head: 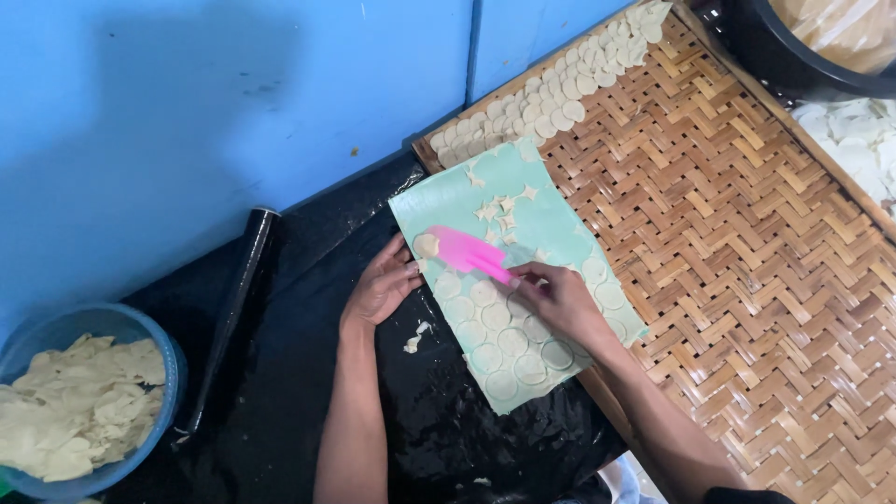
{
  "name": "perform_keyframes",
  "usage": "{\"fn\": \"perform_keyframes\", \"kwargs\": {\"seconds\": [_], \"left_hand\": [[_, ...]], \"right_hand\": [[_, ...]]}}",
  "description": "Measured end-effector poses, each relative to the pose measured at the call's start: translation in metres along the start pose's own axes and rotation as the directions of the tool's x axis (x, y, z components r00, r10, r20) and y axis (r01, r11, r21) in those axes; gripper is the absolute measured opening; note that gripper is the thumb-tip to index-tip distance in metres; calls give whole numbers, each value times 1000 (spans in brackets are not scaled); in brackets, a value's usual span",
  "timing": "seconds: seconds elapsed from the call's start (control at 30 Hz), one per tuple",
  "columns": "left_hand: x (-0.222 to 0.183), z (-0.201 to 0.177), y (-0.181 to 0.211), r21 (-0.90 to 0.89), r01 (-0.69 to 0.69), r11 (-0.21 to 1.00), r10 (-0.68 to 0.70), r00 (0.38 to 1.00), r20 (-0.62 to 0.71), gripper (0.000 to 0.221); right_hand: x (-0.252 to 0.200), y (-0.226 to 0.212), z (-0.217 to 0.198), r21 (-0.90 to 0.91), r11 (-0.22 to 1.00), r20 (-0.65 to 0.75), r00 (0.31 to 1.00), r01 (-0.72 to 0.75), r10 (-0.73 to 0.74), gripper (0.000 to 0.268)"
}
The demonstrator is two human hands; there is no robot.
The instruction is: The recorder is using a pink spatula to transfer thin dough circles from a plastic sheet onto a bamboo drying tray.
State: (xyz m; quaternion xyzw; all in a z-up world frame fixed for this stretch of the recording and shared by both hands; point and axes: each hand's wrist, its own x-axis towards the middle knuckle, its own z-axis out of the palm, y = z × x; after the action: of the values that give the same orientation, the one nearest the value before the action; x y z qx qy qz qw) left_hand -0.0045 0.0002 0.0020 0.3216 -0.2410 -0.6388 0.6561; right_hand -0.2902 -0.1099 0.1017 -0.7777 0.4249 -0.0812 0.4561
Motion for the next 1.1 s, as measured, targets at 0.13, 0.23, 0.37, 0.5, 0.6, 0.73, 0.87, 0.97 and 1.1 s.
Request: {"fn": "perform_keyframes", "kwargs": {"seconds": [0.13, 0.23, 0.37, 0.5, 0.6, 0.73, 0.87, 0.97, 1.1], "left_hand": [[1, 9, 5, -15, 15, 1000, -15, 999, -29, 73], [3, 9, 3, 95, 8, 995, -3, 999, -43, 73], [3, 12, 3, 120, 19, 993, -9, 996, -88, 72], [2, 14, 5, 116, 5, 993, 2, 998, -61, 72], [1, 11, 3, 110, 0, 994, 5, 999, -52, 73], [-1, 12, 2, 138, 1, 990, 7, 998, -62, 74], [-2, 16, 4, 136, 12, 991, 1, 995, -99, 75], [-2, 13, 3, 126, 26, 992, -11, 993, -116, 76], [-1, 6, 1, 88, 30, 996, -22, 996, -90, 80]], "right_hand": [[-1, -1, 3, -56, 998, -77, 997, 19, -23, 33], [0, 4, 6, -62, 998, -99, 994, 31, -37, 34], [4, 16, 11, 45, 999, -61, 998, 22, -20, 33], [8, 33, 12, 195, 981, -30, 999, 24, -19, 31], [6, 24, 2, 241, 970, -63, 997, -22, 39, 32], [18, 45, -36, 258, 966, -242, 966, -26, 90, 33], [43, 75, -91, 143, 989, -543, 834, -23, 98, 30], [96, 146, -129, 9, 1000, -715, 699, 8, 1, 29], [149, 177, -171, -107, 994, -826, 554, 27, -104, 27]]}}
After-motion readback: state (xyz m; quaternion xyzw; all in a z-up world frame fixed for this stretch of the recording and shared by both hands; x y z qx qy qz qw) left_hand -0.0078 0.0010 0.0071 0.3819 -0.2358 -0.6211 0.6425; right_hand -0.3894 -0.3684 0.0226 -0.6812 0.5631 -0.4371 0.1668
